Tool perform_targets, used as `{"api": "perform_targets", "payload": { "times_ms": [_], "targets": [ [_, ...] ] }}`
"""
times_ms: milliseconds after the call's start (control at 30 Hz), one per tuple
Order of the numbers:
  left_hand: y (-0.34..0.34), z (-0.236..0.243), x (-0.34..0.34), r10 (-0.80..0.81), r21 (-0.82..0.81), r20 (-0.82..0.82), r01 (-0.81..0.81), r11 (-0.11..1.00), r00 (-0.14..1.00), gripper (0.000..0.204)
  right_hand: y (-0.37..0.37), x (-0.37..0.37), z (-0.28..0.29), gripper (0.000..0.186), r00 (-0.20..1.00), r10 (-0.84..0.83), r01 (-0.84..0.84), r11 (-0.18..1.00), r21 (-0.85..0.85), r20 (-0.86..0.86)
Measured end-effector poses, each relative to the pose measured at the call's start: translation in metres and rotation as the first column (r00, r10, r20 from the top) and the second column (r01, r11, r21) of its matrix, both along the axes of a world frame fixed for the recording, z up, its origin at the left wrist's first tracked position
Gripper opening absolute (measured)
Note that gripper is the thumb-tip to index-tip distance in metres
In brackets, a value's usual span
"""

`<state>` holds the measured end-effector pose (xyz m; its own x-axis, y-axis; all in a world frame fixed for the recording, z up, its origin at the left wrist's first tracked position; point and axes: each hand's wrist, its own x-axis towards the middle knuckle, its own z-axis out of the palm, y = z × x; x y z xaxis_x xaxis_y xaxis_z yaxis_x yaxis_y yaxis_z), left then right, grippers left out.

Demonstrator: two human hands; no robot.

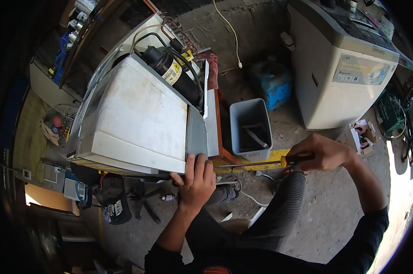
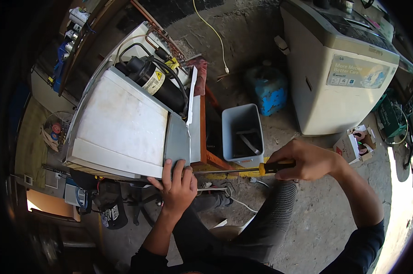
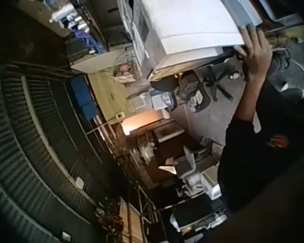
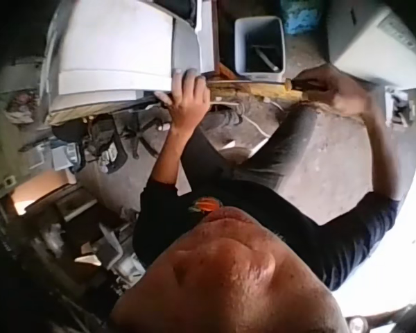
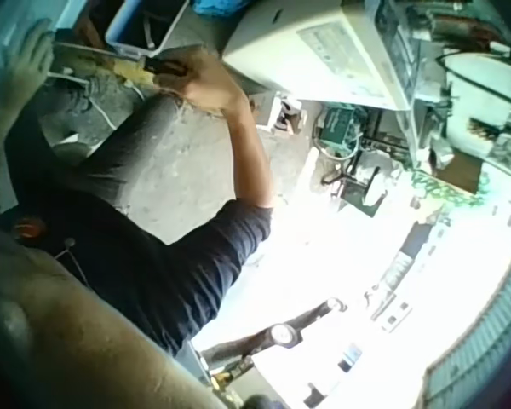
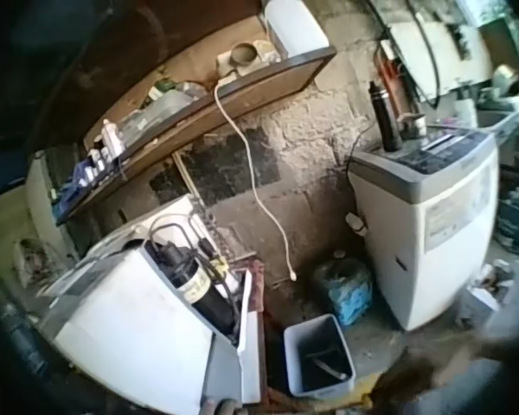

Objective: The person is disassembling and inspecting the electrical control unit of an air conditioning system using a screwdriver.

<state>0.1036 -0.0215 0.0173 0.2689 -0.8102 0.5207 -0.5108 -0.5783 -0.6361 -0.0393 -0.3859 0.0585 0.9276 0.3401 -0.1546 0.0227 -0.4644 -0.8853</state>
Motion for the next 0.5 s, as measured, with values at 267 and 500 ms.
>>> {"api": "perform_targets", "payload": {
  "times_ms": [267, 500],
  "targets": [
    [-0.003, -0.007, 0.001, 0.001, -0.035, -0.046, -0.002, 0.999, 0.999, 0.001, 0.031, -0.023, -0.02, 0.029, 0.711, -0.142, 0.306, 0.944, -0.121, 0.688],
    [-0.003, -0.005, -0.002, 0.017, -0.028, -0.063, -0.019, 0.999, 0.998, 0.005, 0.0, 0.0, -0.003, 0.025, 0.849, 0.082, 0.144, 0.915, 0.377, -0.522]
  ]
}}
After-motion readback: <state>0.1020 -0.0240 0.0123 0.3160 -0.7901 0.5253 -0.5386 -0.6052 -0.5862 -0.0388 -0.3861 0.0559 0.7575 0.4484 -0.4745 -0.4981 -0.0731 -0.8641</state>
